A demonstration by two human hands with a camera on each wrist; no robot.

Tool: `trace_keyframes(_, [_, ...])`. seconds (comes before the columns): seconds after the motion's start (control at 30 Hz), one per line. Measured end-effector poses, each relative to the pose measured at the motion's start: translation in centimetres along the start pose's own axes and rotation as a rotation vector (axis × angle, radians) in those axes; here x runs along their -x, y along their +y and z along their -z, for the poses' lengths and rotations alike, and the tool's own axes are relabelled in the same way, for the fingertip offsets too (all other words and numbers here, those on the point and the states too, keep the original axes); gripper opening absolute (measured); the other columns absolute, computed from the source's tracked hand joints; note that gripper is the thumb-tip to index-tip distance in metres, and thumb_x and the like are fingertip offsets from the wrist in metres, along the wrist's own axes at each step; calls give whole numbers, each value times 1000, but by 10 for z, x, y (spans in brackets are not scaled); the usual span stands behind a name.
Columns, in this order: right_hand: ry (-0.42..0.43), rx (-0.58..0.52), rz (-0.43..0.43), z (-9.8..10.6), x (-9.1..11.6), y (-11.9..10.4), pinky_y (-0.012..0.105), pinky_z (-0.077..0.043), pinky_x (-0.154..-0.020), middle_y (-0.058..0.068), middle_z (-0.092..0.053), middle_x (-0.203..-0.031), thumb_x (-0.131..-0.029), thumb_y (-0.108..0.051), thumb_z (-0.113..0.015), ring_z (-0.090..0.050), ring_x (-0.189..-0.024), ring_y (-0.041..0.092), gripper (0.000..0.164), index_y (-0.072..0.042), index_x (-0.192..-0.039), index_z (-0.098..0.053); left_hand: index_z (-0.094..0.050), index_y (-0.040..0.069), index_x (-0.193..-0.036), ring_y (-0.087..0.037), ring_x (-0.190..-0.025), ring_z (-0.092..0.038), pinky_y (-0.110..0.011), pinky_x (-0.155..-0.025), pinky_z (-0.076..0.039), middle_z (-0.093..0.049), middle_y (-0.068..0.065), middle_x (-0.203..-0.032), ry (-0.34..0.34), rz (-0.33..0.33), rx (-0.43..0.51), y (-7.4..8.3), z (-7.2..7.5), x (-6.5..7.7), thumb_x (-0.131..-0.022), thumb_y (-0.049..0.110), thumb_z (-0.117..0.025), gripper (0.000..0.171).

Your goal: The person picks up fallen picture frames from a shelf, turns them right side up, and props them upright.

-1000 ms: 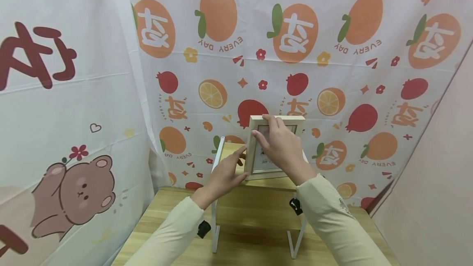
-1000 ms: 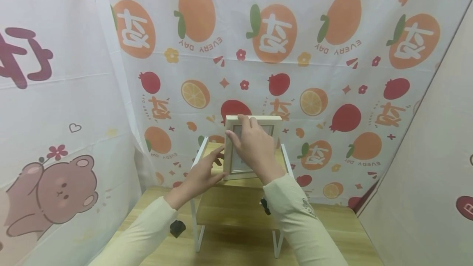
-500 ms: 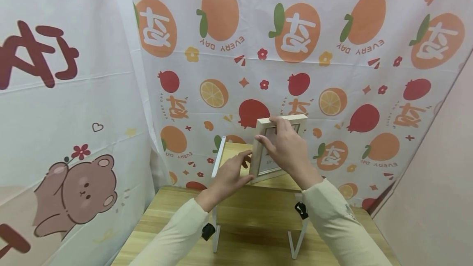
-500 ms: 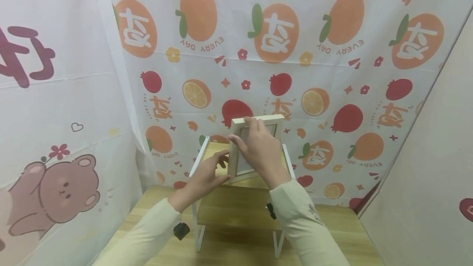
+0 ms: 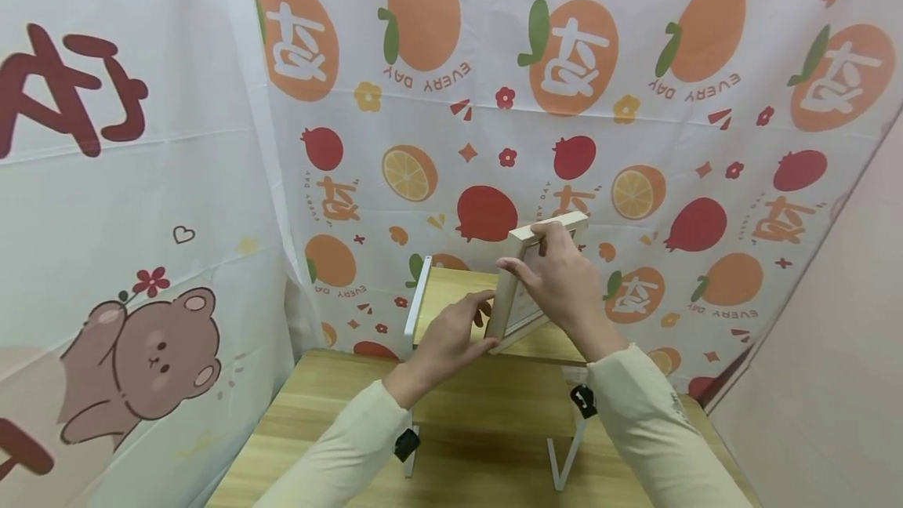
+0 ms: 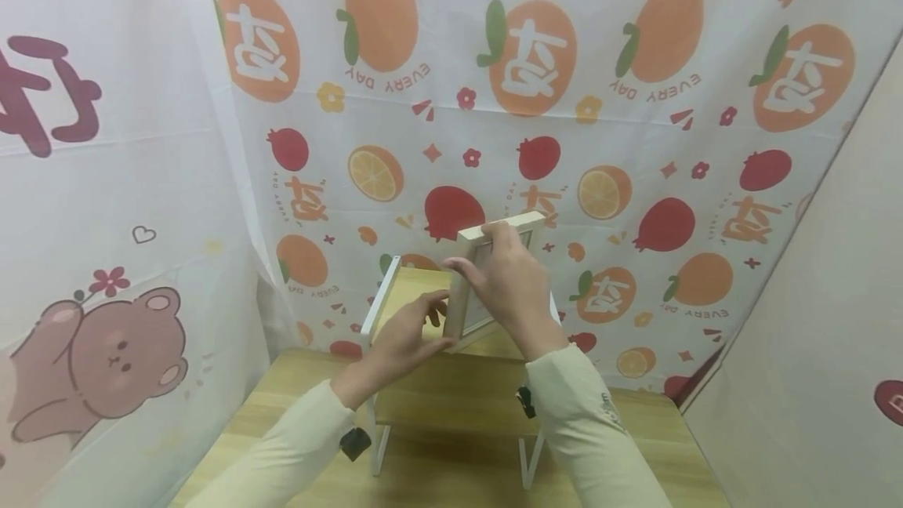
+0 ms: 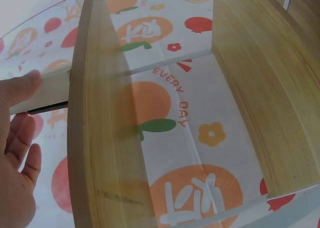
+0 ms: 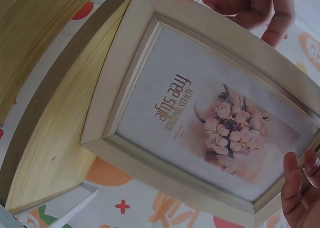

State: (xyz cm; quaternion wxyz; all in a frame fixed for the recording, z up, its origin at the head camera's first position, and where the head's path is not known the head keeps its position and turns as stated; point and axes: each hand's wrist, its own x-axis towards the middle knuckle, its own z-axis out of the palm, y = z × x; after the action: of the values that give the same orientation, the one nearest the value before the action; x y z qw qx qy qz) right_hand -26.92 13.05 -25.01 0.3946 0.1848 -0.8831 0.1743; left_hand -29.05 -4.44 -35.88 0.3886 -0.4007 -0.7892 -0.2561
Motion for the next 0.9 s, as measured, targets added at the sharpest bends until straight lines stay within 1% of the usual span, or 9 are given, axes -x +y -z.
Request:
trace_keyframes(0.13, [16, -11, -9, 1, 0, 4, 26, -35, -44, 10, -56, -89, -79, -44, -76, -46, -54, 20, 61, -5, -116, -47, -48, 0, -127, -13, -75, -59, -23, -66, -49, -66, -5, -91, -6, -35, -10, 5, -2, -3, -72, 15, -85, 68])
trace_keyframes(0.33, [47, 6, 4, 1, 1, 9, 28, -34, -43, 10, -58, -88, -81, -41, -75, -47, -55, 20, 56, -5, -116, -49, -50, -1, -128, -12, -76, -60, -22, -66, -49, -66, -4, -94, -16, -32, -14, 8, -5, -6, -73, 14, -85, 66])
trace_keyframes(0.57, [64, -34, -7, 3, 3, 12, 26, -37, -47, 9, -59, -85, -84, -37, -73, -52, -60, 16, 52, -3, -117, -51, -55, 4, -124, -14, -84, -60, -25, -73, -52, -64, -4, -99, -6, -53, -50, 7, -8, -11, -72, 18, -86, 62])
trace_keyframes(0.73, [80, -25, -7, 4, 4, 14, 25, -36, -47, 7, -58, -81, -86, -37, -72, -51, -58, 16, 49, -2, -117, -55, -57, 4, -120, -15, -85, -62, -26, -75, -53, -65, -5, -101, 3, -70, -32, 7, -10, -14, -71, 18, -86, 59])
trace_keyframes(0.9, [102, -31, -13, 4, 5, 16, 24, -33, -48, 6, -59, -75, -86, -36, -72, -49, -57, 16, 49, -3, -120, -59, -57, 5, -121, -15, -85, -63, -26, -75, -53, -65, -5, -101, -9, -66, -30, 8, -11, -15, -73, 18, -85, 57])
